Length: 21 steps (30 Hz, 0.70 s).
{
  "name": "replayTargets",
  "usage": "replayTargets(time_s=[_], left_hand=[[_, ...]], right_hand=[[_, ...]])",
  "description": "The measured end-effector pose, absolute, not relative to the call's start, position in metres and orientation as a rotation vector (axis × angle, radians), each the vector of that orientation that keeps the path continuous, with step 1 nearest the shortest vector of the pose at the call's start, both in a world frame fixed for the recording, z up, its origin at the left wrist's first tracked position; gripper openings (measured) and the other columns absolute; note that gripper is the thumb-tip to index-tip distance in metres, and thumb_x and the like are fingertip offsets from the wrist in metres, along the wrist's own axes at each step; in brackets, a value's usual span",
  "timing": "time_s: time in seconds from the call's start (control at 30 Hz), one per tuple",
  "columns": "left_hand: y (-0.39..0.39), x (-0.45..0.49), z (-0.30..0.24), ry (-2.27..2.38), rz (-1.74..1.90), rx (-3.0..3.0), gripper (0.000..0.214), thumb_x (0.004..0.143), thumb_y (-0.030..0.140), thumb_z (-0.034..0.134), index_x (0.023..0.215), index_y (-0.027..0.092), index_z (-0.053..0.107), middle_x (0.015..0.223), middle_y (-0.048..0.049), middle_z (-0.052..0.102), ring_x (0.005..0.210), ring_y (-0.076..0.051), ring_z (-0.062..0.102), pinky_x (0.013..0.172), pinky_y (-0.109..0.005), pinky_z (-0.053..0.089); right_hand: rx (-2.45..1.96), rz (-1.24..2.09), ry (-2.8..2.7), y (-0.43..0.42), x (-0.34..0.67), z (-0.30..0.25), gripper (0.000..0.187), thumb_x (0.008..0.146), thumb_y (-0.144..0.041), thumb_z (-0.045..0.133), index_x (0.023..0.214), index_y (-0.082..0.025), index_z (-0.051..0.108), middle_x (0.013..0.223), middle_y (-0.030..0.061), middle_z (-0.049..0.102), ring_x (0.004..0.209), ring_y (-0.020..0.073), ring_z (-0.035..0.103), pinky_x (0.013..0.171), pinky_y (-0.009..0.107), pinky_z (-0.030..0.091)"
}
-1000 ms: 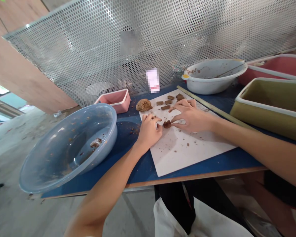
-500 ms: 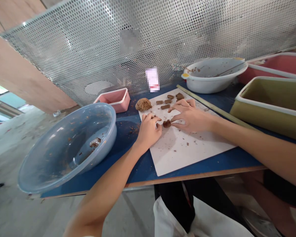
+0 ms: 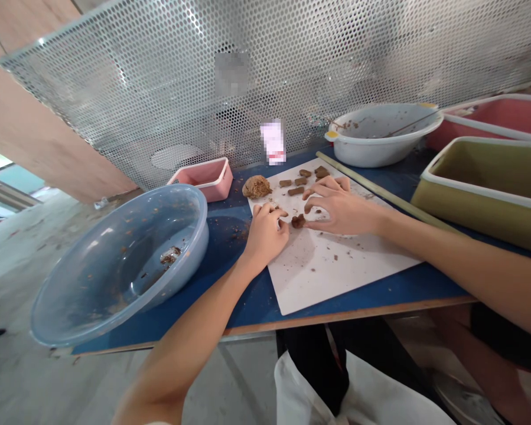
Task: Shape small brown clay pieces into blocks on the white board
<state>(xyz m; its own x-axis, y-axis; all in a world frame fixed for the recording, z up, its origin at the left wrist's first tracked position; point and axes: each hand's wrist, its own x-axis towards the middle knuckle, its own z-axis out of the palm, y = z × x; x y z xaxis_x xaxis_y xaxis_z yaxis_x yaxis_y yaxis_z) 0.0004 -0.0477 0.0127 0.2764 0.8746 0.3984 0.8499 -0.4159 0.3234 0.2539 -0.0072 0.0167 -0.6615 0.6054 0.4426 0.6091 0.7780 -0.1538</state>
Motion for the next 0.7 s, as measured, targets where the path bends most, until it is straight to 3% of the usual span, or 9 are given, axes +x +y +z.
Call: replayTargets(time_s=[0.13,0.7], left_hand=[[-0.047,0.000,0.011,1.694,0.871,2.441,0.031,0.096,0.006,0.062,0.116,0.018,0.083,0.109,-0.0123,0.071,0.118,-0.033,0.059,0.109,-0.049,0.055],[-0.047,0.002,0.009,1.684,0.917,2.431,0.030,0.097,0.006,0.060,0.113,0.019,0.083,0.106,-0.0114,0.072,0.118,-0.033,0.059,0.109,-0.049,0.054]], right_hand=[[-0.993,0.137,-2.486,-0.006,0.245,0.009,0.037,0.099,-0.063,0.071,0.111,-0.029,0.081,0.145,0.0153,0.071,0.138,0.0474,0.054,0.109,0.068,0.038],[-1.021,0.295,-2.448,0.010,0.237,-0.004,0.032,0.097,-0.059,0.074,0.104,-0.029,0.081,0.141,0.0115,0.070,0.134,0.0422,0.053,0.108,0.063,0.038]])
